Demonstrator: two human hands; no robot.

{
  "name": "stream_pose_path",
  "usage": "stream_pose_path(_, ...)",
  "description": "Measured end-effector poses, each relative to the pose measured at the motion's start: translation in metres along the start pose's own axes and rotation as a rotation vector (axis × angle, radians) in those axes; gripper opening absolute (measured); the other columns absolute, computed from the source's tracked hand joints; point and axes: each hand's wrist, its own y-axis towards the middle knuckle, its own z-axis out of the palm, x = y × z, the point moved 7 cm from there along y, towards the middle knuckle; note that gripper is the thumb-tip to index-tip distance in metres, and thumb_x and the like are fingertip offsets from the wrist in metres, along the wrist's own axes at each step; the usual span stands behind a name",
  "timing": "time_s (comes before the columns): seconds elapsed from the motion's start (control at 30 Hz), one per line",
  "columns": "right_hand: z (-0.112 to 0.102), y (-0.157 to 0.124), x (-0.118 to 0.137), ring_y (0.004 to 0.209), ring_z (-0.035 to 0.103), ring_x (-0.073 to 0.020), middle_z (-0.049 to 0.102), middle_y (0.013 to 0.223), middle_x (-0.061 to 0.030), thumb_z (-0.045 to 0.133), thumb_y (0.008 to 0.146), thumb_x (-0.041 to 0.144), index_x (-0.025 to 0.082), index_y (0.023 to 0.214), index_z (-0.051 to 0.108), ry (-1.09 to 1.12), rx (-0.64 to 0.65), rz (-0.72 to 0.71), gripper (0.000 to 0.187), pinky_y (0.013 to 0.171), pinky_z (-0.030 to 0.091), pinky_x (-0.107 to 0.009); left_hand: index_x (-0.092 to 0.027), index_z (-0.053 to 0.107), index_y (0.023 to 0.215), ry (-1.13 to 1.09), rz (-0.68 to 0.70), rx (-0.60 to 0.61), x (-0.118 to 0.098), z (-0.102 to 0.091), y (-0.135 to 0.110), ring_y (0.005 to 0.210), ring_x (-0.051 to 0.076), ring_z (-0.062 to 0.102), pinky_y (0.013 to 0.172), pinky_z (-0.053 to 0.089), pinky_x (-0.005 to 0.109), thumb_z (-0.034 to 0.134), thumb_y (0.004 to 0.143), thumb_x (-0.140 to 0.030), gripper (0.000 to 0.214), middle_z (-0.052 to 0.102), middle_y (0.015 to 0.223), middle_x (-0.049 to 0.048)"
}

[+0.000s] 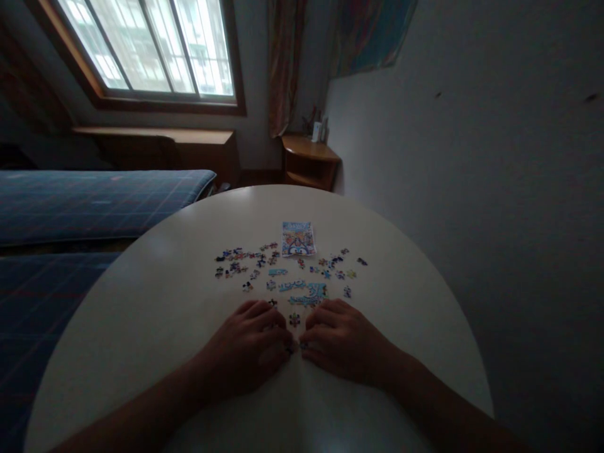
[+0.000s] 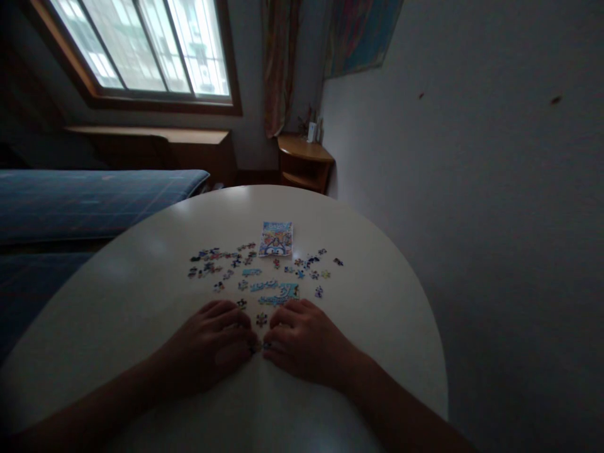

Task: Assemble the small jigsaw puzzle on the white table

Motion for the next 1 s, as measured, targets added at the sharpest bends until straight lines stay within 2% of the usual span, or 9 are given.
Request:
stream_pose_path(0.23, -0.0007, 0.0031, 0.0008, 0.088, 0.060, -0.0188, 0.069, 0.092, 0.0000, 0.071, 0.083, 0.029, 0.023, 0.088, 0.068, 0.013, 0.012, 0.043, 0.009, 0.081, 0.046, -0.034, -0.022, 0.062, 0.093, 0.021, -0.045, 0.057, -0.0017, 0.0036, 0.0008, 0.093, 0.022, 0.053, 0.088, 0.040, 0.038, 0.062, 0.088, -0.020, 0.005, 0.065, 0.095, 0.0018)
stream_pose_path(0.5, 0.0020, 0.0080, 0.0005, 0.084, 0.060, -0.0175, 0.068, 0.087, -0.0014, 0.072, 0.078, 0.022, 0.021, 0.083, 0.067, 0.103, 0.022, 0.090, 0.006, 0.080, 0.047, -0.031, -0.020, 0.057, 0.092, 0.071, -0.019, 0.080, -0.0044, 0.0068, 0.0011, 0.091, 0.022, 0.053, 0.086, 0.041, 0.037, 0.060, 0.089, -0.017, 0.005, 0.064, 0.094, 0.0036)
stream_pose_path(1.0, 0.0026, 0.0071, -0.0022, 0.081, 0.062, -0.0174, 0.069, 0.081, 0.0009, 0.070, 0.075, 0.020, 0.021, 0.082, 0.063, 0.142, -0.005, 0.095, 0.011, 0.081, 0.043, -0.032, -0.022, 0.060, 0.093, 0.007, 0.018, 0.034, -0.0044, 0.0039, 0.0003, 0.088, 0.020, 0.054, 0.083, 0.039, 0.035, 0.059, 0.091, -0.018, 0.004, 0.064, 0.092, 0.0015)
